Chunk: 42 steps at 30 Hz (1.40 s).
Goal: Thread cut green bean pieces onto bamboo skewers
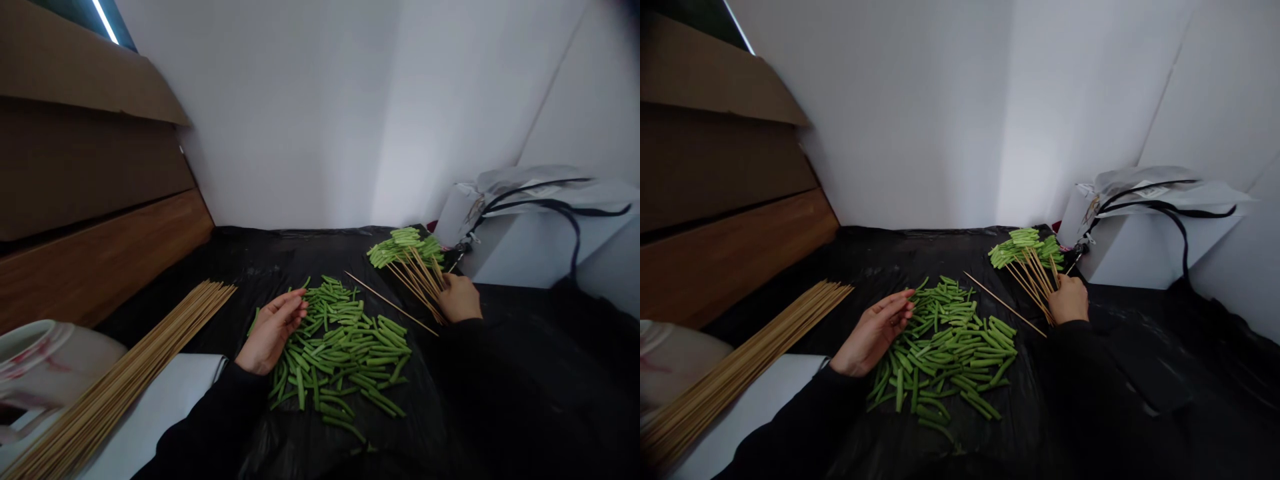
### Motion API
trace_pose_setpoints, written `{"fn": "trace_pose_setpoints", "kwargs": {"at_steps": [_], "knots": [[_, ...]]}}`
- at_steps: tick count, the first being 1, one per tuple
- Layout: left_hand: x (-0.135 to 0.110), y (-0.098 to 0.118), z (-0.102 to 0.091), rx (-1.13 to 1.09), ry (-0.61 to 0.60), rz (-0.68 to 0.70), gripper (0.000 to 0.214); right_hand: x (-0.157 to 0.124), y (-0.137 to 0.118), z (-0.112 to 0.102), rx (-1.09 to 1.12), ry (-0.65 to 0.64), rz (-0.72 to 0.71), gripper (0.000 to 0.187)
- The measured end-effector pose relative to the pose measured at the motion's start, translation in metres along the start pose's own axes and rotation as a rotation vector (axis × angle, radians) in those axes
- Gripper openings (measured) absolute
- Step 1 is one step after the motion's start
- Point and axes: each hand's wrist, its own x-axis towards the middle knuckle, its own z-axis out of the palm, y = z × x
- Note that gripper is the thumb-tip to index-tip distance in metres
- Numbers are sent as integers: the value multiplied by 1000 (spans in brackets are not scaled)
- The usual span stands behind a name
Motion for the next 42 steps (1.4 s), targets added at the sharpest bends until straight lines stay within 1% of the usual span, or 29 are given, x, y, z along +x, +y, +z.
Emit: {"fn": "trace_pose_setpoints", "kwargs": {"at_steps": [3,5,7,9,11,12,14,17,19,25,27,29,30,32,34,36,37,39,42], "knots": [[0,0,0,-1,-3,9,31,-5,-8,-6,-33,6,33,38],[0,0,0,1,-6,14,30,-7,-18,-13,-37,35,21,34],[-1,0,1,7,-3,20,30,-11,-32,-21,1,92,-84,29],[-1,0,2,21,6,25,30,-17,-50,-26,86,90,-254,26],[-1,1,2,36,17,28,31,-26,-69,-30,139,29,-395,24],[-1,1,3,42,22,30,31,-31,-77,-31,128,-14,-449,23],[-1,1,3,53,31,34,31,-40,-90,-31,57,-96,-501,20],[-2,1,4,63,35,39,31,-48,-96,-29,-52,-219,-506,15],[-2,1,4,63,30,40,31,-49,-95,-27,-81,-253,-492,15],[-3,1,4,101,23,62,31,-46,-93,-28,-86,-226,-417,19],[-3,0,4,175,15,101,31,-42,-91,-32,-49,-193,-353,20],[-5,-1,6,315,-6,171,32,-36,-88,-39,36,-173,-283,21],[-8,-2,8,410,-29,219,31,-33,-86,-43,82,-187,-264,20],[-14,-5,13,628,-126,344,31,-28,-81,-52,152,-294,-241,21],[-22,-9,20,860,-313,478,34,-25,-77,-61,184,-463,-256,29],[-29,-14,24,1062,-490,582,46,-25,-74,-68,211,-616,-311,38],[-31,-17,25,1139,-555,614,54,-26,-74,-72,221,-676,-343,41],[-32,-21,25,1249,-630,634,68,-29,-74,-77,228,-766,-397,48],[-31,-27,23,1339,-623,608,80,-36,-80,-82,199,-865,-453,59]]}}
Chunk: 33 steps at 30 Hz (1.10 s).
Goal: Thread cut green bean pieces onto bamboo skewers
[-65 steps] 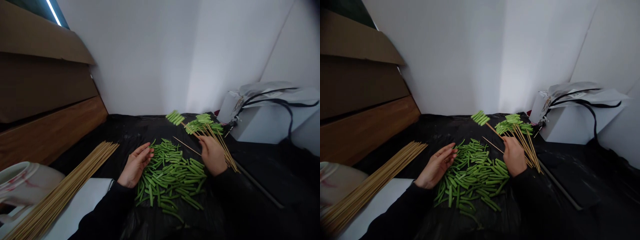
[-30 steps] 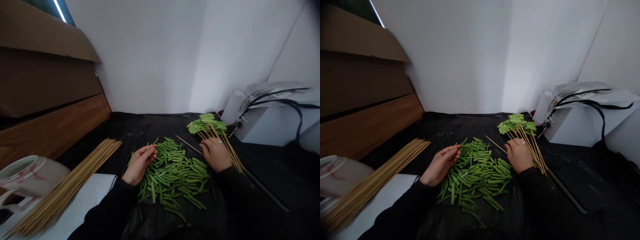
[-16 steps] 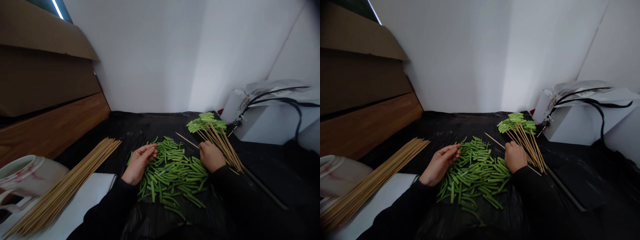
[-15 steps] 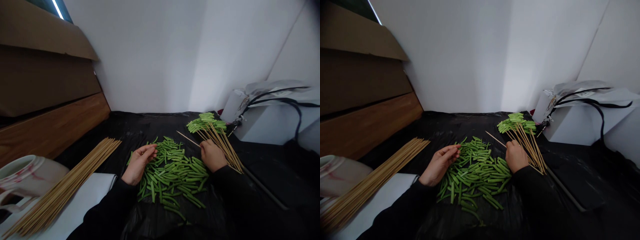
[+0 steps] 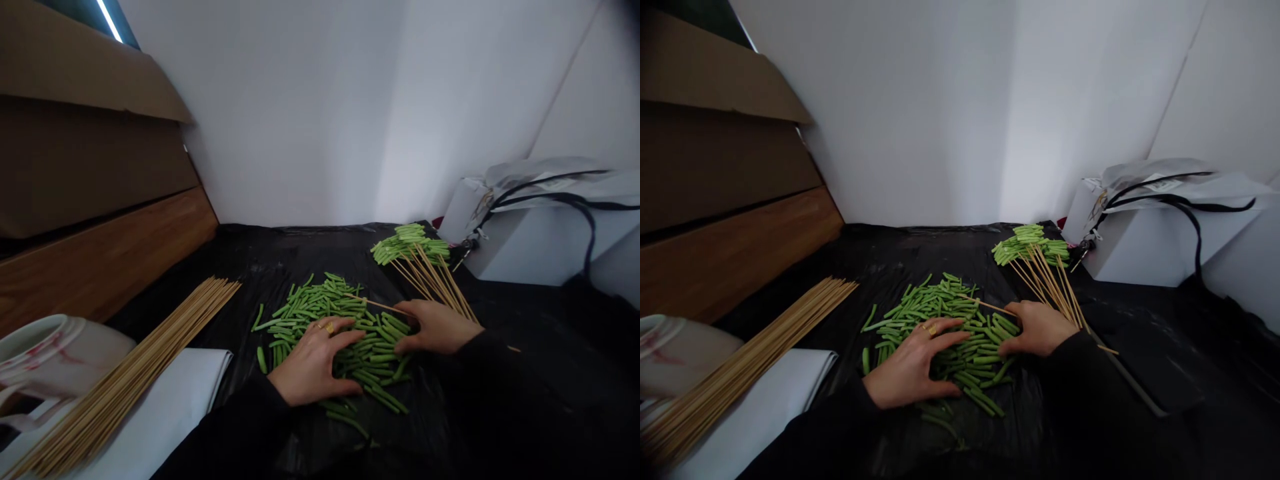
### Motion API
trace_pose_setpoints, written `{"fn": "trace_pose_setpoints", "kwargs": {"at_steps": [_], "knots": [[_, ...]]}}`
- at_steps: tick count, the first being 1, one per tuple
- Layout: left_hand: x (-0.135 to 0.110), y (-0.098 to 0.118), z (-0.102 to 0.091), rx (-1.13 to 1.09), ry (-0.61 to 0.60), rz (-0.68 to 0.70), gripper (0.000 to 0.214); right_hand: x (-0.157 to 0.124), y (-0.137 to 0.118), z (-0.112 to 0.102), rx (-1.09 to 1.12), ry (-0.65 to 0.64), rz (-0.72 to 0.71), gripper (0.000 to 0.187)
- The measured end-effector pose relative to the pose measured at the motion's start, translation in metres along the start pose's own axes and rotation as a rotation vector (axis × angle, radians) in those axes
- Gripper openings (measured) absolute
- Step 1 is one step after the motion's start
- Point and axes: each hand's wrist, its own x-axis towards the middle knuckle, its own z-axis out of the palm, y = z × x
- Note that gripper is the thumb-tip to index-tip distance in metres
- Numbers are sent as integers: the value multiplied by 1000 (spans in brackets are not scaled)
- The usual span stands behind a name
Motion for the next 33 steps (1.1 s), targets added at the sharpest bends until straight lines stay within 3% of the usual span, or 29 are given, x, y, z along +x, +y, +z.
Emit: {"fn": "trace_pose_setpoints", "kwargs": {"at_steps": [5,9,14,19,22,26,30,33], "knots": [[1,1,6,32,37,-36,78,0,-17,11,42,-54,-63,65],[4,5,10,2,100,-22,70,3,-30,20,124,-46,-132,51],[6,-1,12,-126,190,-11,57,6,-46,25,243,58,-204,38],[12,-11,7,-202,333,-42,46,16,-64,33,336,246,-281,32],[14,-19,0,-173,455,-80,36,25,-69,42,323,421,-335,47],[14,-29,-7,-102,557,-137,38,30,-66,44,267,485,-321,65],[9,-33,-10,-52,558,-169,32,24,-57,34,137,552,-271,30],[6,-30,-12,33,557,-139,23,18,-50,28,32,770,-234,28]]}}
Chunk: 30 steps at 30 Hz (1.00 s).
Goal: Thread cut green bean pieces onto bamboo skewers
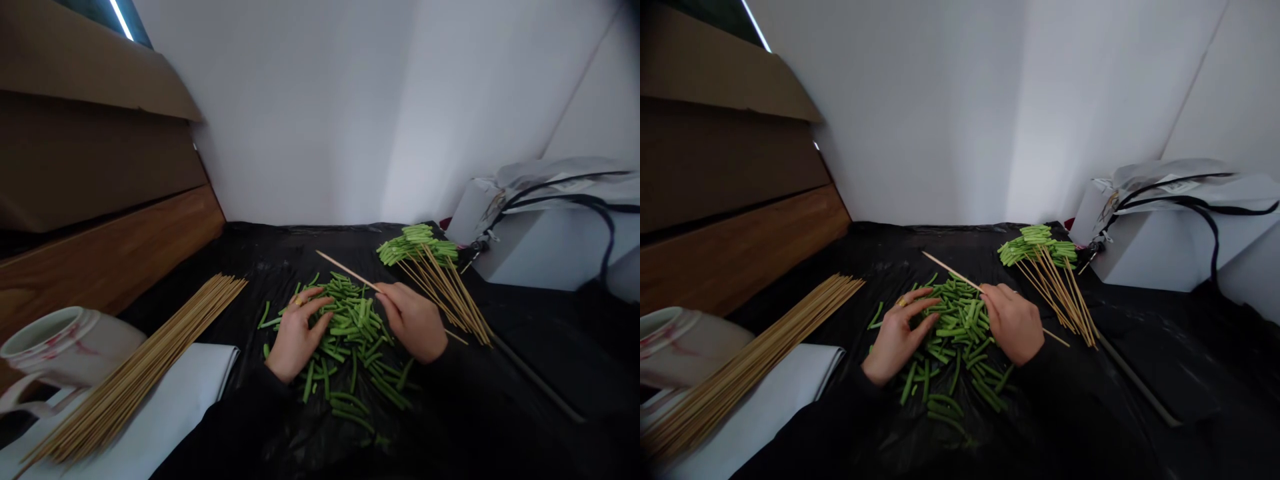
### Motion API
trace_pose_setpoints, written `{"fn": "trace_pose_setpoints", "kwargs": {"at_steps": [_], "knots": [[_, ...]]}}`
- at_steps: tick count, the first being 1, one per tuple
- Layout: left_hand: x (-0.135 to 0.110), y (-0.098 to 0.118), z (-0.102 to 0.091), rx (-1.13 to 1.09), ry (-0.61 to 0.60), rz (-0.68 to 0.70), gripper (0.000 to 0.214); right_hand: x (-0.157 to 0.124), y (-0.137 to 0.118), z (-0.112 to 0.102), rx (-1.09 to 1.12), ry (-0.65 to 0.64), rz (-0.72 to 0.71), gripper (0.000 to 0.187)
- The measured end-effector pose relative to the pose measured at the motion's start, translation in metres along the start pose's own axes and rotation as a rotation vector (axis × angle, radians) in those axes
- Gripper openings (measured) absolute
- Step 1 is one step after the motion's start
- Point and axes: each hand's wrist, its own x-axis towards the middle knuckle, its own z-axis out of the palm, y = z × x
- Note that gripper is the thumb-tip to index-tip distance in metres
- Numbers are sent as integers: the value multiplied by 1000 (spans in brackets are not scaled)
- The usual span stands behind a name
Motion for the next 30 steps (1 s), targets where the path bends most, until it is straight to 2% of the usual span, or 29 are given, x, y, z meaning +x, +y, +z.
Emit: {"fn": "trace_pose_setpoints", "kwargs": {"at_steps": [2,4,8,11,17,20,25,28,30], "knots": [[-2,3,-1,70,-13,72,24,-1,2,-3,-74,143,19,28],[-4,6,-1,124,-52,137,25,-3,4,-3,-117,188,19,29],[-6,8,-1,171,-168,186,11,-5,3,-1,-183,98,-68,29],[-6,8,0,207,-234,177,12,-7,0,-1,-239,88,-86,30],[-6,11,2,223,-273,176,5,-9,-10,-2,-205,99,-163,31],[-5,14,-1,163,-247,171,4,-12,-14,0,-225,85,-141,36],[0,12,-9,-24,-29,10,3,-15,-17,1,-127,122,-108,38],[4,8,-10,-280,80,-207,10,-17,-21,1,-65,140,-142,34],[6,6,-10,-526,103,-367,21,-18,-25,2,-83,143,-168,30]]}}
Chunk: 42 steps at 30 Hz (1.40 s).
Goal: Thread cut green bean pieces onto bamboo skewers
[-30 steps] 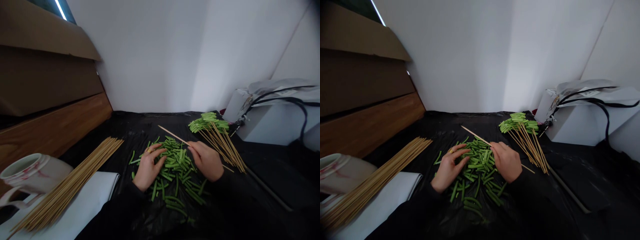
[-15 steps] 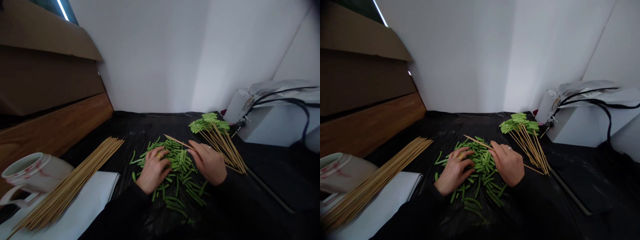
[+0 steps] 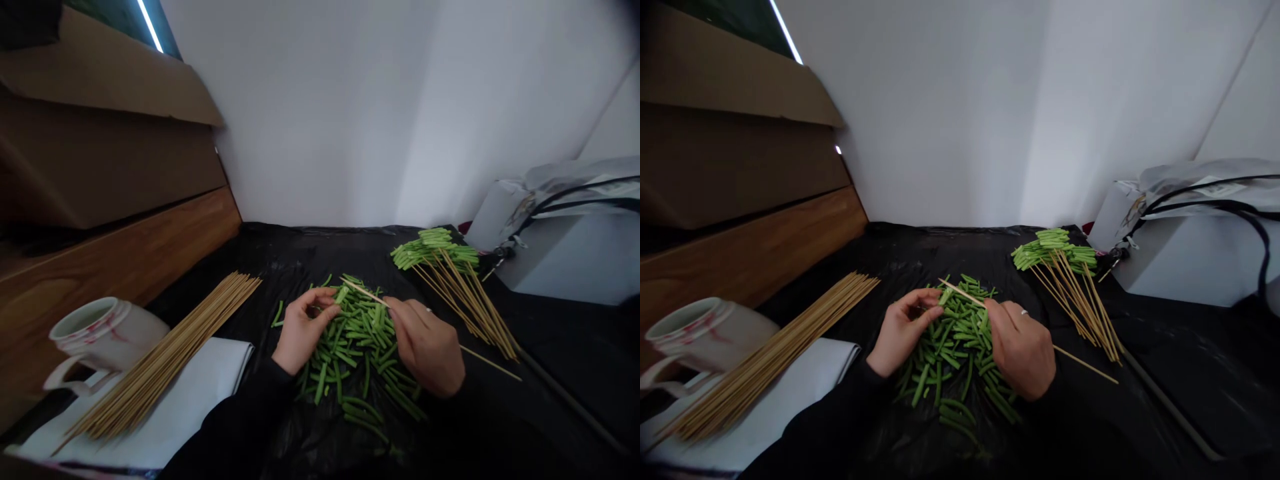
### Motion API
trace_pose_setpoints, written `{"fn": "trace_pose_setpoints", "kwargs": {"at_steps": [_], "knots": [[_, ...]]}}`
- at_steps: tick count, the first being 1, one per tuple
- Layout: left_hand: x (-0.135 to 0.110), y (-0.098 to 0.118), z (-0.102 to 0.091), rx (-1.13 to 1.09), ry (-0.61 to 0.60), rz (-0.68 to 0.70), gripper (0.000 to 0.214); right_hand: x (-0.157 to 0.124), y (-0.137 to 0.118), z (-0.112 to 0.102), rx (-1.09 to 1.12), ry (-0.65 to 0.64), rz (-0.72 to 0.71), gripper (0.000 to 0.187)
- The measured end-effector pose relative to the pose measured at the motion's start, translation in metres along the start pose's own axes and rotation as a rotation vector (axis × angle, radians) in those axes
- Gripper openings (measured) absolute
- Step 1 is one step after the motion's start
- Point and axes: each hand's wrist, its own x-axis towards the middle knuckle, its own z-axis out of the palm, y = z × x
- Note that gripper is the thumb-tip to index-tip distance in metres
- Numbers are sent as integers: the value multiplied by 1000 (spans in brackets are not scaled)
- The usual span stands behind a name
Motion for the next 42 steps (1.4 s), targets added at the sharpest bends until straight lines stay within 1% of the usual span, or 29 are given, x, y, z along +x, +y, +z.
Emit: {"fn": "trace_pose_setpoints", "kwargs": {"at_steps": [2,4,6,8,11,14,18,22,25,28,35,42], "knots": [[2,-1,0,-233,-4,-145,29,-2,-3,1,-15,-11,-26,30],[2,-2,0,-421,1,-268,29,-3,-5,2,-2,-37,-44,33],[3,-2,-1,-572,0,-363,29,-5,-5,4,19,-64,-46,38],[3,-1,-2,-690,-31,-414,28,-5,-5,6,20,-66,-45,39],[3,0,-4,-788,-93,-450,25,-6,-5,7,-17,-37,-51,33],[3,1,-5,-824,-122,-474,24,-6,-6,7,-65,-44,-81,29],[2,1,-4,-831,-149,-477,25,-7,-7,6,-85,-51,-93,32],[2,0,-3,-805,-118,-482,22,-7,-7,6,-41,-64,-81,34],[1,-2,-2,-788,-99,-482,25,-7,-7,7,-27,-75,-81,34],[1,-3,-1,-769,-105,-458,28,-7,-7,7,-39,-76,-84,33],[0,-3,0,-730,-121,-412,24,-8,-6,8,-62,-98,-92,35],[0,0,0,-751,-102,-442,26,-8,-5,8,-65,-73,-82,33]]}}
